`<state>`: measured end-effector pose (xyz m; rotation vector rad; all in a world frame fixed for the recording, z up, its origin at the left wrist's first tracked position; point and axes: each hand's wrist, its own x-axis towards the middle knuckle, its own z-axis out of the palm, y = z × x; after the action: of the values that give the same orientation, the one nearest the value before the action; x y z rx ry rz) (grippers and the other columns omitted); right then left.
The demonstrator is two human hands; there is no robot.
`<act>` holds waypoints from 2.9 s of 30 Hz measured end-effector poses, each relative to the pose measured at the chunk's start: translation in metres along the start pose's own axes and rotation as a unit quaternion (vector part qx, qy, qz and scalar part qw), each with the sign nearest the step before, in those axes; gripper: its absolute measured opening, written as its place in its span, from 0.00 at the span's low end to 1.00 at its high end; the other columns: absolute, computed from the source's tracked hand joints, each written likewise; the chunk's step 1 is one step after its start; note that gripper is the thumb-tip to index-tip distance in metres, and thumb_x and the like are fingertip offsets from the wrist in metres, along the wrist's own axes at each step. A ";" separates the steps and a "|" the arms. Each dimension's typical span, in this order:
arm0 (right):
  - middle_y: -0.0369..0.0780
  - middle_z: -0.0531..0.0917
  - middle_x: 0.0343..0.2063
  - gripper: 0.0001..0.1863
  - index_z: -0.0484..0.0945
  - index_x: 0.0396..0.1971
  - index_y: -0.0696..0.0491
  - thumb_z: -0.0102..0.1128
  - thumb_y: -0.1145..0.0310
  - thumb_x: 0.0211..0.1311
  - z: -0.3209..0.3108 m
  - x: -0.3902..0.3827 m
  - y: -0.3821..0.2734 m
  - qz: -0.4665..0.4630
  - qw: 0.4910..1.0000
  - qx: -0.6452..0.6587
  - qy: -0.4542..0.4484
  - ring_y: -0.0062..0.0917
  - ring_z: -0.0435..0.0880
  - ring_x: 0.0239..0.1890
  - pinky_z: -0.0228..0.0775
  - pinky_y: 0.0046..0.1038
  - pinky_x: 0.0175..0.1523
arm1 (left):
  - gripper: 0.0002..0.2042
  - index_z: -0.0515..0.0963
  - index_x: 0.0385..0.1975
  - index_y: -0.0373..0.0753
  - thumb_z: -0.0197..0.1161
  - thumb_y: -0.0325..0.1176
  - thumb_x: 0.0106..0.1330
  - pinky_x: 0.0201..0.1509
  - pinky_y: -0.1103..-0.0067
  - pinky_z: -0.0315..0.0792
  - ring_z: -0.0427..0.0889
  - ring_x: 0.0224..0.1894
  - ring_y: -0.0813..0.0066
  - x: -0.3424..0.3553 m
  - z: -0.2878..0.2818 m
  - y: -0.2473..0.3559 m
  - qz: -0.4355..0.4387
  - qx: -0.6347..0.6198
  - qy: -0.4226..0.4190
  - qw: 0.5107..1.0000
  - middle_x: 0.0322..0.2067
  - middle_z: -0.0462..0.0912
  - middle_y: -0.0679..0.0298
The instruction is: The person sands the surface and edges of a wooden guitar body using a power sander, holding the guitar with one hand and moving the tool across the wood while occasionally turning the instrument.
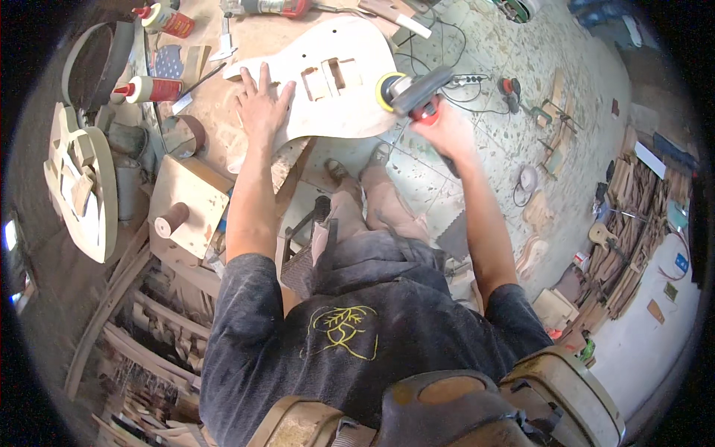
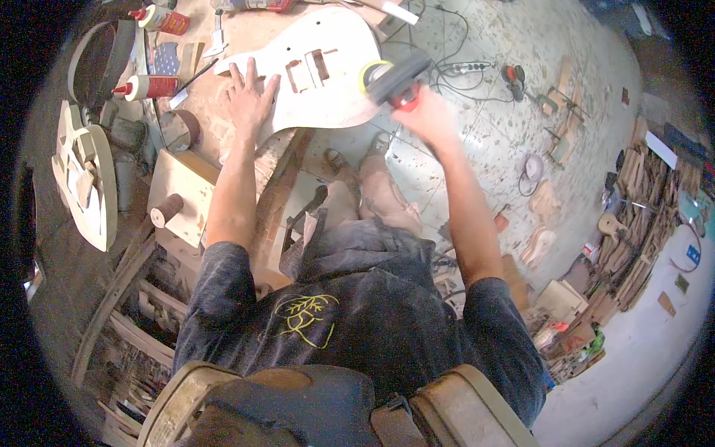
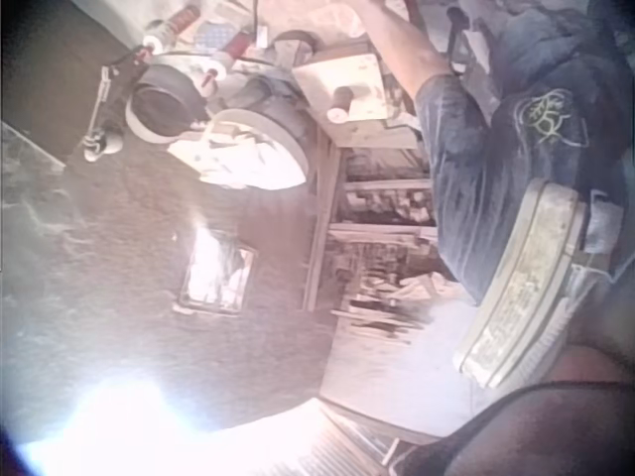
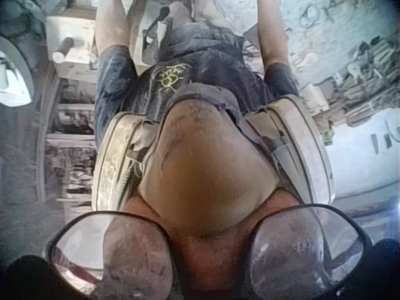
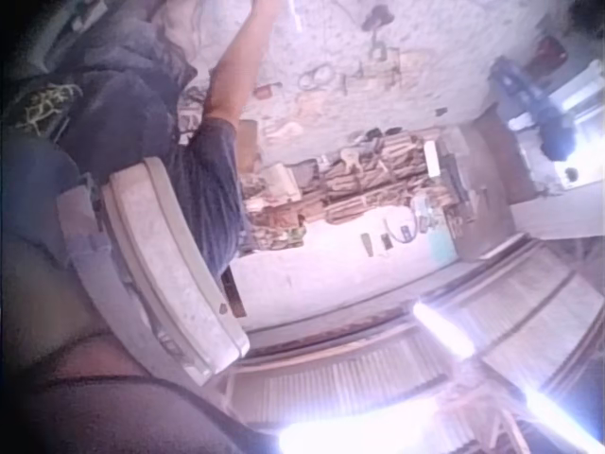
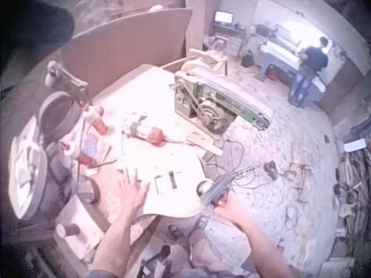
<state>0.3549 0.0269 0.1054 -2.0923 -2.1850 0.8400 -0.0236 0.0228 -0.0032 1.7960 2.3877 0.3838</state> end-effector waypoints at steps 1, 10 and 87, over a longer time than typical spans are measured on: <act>0.54 0.86 0.35 0.33 0.78 0.45 0.59 0.70 0.46 0.47 -0.008 0.005 0.003 0.005 1.000 0.009 0.018 0.50 0.86 0.43 0.78 0.44 0.49 | 0.42 0.60 0.76 0.55 0.53 0.70 0.65 0.75 0.53 0.52 0.67 0.68 0.39 -0.001 0.001 -0.002 0.004 0.004 0.006 1.000 0.78 0.49 0.46; 0.53 0.86 0.32 0.28 0.78 0.40 0.57 0.70 0.49 0.48 0.008 -0.031 -0.021 -0.004 0.999 0.007 -0.054 0.49 0.86 0.39 0.78 0.45 0.46 | 0.44 0.57 0.77 0.56 0.52 0.72 0.64 0.77 0.53 0.50 0.68 0.68 0.40 0.000 -0.002 0.002 -0.028 0.021 -0.042 0.999 0.78 0.48 0.47; 0.54 0.84 0.29 0.28 0.78 0.40 0.59 0.70 0.52 0.44 -0.026 0.011 0.041 -0.021 0.998 0.020 -0.060 0.51 0.86 0.37 0.77 0.46 0.43 | 0.45 0.55 0.78 0.57 0.52 0.73 0.63 0.80 0.54 0.45 0.60 0.75 0.48 0.000 -0.003 0.002 -0.012 0.040 -0.053 0.998 0.79 0.43 0.48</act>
<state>0.4010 0.0452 0.1083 -2.0209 -2.2399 1.0229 -0.0228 0.0232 -0.0002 1.7717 2.3799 0.1872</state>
